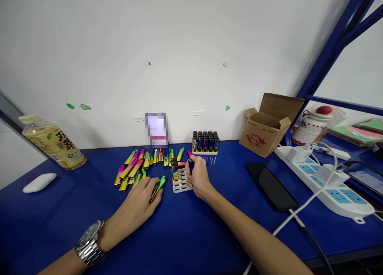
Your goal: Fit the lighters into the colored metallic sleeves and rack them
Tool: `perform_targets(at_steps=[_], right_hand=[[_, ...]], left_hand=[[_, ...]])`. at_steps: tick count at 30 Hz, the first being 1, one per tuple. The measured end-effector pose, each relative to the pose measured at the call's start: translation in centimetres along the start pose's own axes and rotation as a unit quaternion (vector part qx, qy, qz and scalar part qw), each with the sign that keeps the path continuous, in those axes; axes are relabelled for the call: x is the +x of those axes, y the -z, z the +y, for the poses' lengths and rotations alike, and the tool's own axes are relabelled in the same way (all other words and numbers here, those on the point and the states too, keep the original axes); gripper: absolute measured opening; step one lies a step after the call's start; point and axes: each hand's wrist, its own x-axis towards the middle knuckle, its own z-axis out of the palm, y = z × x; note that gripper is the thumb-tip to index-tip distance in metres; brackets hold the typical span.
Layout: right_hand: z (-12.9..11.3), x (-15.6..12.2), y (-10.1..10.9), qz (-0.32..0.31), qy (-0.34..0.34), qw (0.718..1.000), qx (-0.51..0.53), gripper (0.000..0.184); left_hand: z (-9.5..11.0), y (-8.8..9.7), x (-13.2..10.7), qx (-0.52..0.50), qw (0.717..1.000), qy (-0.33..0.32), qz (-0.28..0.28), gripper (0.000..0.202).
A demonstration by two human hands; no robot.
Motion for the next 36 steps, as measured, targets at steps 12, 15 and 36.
perform_targets(at_steps=[12,15,36], right_hand=[[0.6,0.3,0.3,-0.030,0.044,0.998,-0.025,0.046],[0.8,0.8,0.7,-0.071,0.151,0.984,-0.058,0.038],[0.1,1.0,3.1,-0.204,0.539,0.683,-0.449,0.021]], left_hand=[[0.1,0.2,0.2,-0.008,1.000,0.010,-0.023,0.019],[0.0,0.2,0.2,-0.010,0.999,0.014,-0.027,0.018],[0.1,0.2,0.4,-0.003,0.998,0.039,-0.054,0.020]])
